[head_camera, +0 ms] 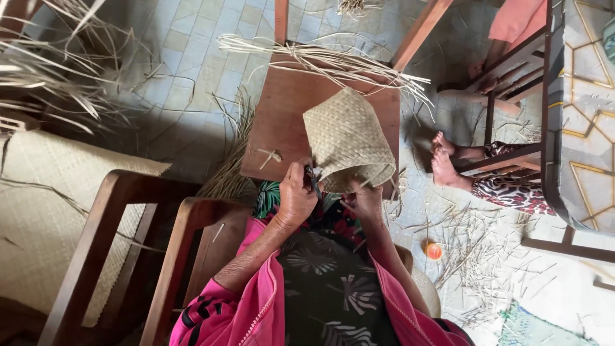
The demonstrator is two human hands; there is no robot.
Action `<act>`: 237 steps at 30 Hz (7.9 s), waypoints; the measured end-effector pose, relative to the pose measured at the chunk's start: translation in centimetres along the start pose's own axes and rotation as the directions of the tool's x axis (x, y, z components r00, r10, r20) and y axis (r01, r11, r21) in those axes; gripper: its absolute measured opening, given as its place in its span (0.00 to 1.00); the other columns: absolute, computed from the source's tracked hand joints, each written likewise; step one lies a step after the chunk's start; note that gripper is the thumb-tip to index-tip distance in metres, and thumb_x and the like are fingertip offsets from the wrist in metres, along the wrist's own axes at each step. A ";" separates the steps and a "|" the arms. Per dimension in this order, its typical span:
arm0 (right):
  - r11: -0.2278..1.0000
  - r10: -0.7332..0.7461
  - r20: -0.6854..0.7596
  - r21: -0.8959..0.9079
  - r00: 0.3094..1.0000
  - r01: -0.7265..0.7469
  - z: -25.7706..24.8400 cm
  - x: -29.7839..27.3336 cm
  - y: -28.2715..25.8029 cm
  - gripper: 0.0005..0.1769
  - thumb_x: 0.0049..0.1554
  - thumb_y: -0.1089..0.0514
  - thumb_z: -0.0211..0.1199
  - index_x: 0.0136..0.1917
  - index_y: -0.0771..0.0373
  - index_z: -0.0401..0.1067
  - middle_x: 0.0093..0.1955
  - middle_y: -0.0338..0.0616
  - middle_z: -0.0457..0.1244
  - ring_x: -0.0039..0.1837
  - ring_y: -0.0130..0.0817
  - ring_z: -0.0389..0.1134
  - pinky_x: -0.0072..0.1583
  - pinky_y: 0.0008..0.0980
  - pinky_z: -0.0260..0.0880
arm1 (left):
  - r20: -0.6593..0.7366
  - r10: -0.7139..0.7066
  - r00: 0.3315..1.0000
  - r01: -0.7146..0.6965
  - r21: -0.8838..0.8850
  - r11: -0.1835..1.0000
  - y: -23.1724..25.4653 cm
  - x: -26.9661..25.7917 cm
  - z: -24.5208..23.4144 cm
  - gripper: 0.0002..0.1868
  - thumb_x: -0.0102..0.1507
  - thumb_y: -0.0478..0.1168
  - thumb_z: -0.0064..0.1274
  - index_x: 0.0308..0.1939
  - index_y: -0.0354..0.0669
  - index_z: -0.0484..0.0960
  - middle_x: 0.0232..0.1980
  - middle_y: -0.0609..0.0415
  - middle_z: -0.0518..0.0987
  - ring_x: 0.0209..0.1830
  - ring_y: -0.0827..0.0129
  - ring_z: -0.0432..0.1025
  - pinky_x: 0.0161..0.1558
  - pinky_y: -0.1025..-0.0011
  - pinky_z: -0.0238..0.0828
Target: Trimming the excess straw from the rim of a hand-woven basket using scissors to finish the product.
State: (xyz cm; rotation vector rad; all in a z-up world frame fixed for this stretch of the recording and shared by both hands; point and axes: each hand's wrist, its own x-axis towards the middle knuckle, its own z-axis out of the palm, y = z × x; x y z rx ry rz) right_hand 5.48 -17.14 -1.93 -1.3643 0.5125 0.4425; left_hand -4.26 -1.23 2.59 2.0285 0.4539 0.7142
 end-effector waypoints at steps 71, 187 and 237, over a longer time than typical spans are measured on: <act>-0.299 -0.470 0.872 -0.305 0.138 0.904 5.8 -12.4 -19.8 0.29 0.68 0.47 0.62 0.71 0.72 0.66 0.69 0.58 0.59 0.69 0.52 0.63 0.65 0.52 0.72 | 0.309 -0.466 0.829 0.482 -0.817 0.316 -2.3 0.1 -2.1 0.24 0.51 0.36 0.70 0.49 0.47 0.79 0.36 0.62 0.77 0.29 0.75 0.68 0.27 0.74 0.66; 0.067 -0.716 0.588 -0.477 0.375 0.876 4.1 0.3 -12.9 0.23 0.68 0.47 0.56 0.66 0.68 0.70 0.60 0.58 0.67 0.61 0.50 0.67 0.59 0.46 0.71 | 0.007 -0.217 0.976 0.214 0.134 0.968 0.9 -5.0 -12.2 0.22 0.59 0.39 0.66 0.56 0.43 0.80 0.38 0.58 0.82 0.33 0.70 0.74 0.38 0.69 0.72; 0.285 -0.650 0.573 -0.426 0.500 0.859 4.3 2.7 -13.1 0.19 0.69 0.55 0.56 0.70 0.65 0.70 0.57 0.43 0.72 0.42 0.20 0.66 0.42 0.20 0.71 | 0.569 -0.566 0.596 -0.068 0.738 0.671 -2.7 -2.1 2.1 0.13 0.63 0.34 0.51 0.47 0.53 0.87 0.47 0.59 0.84 0.51 0.61 0.79 0.39 0.59 0.80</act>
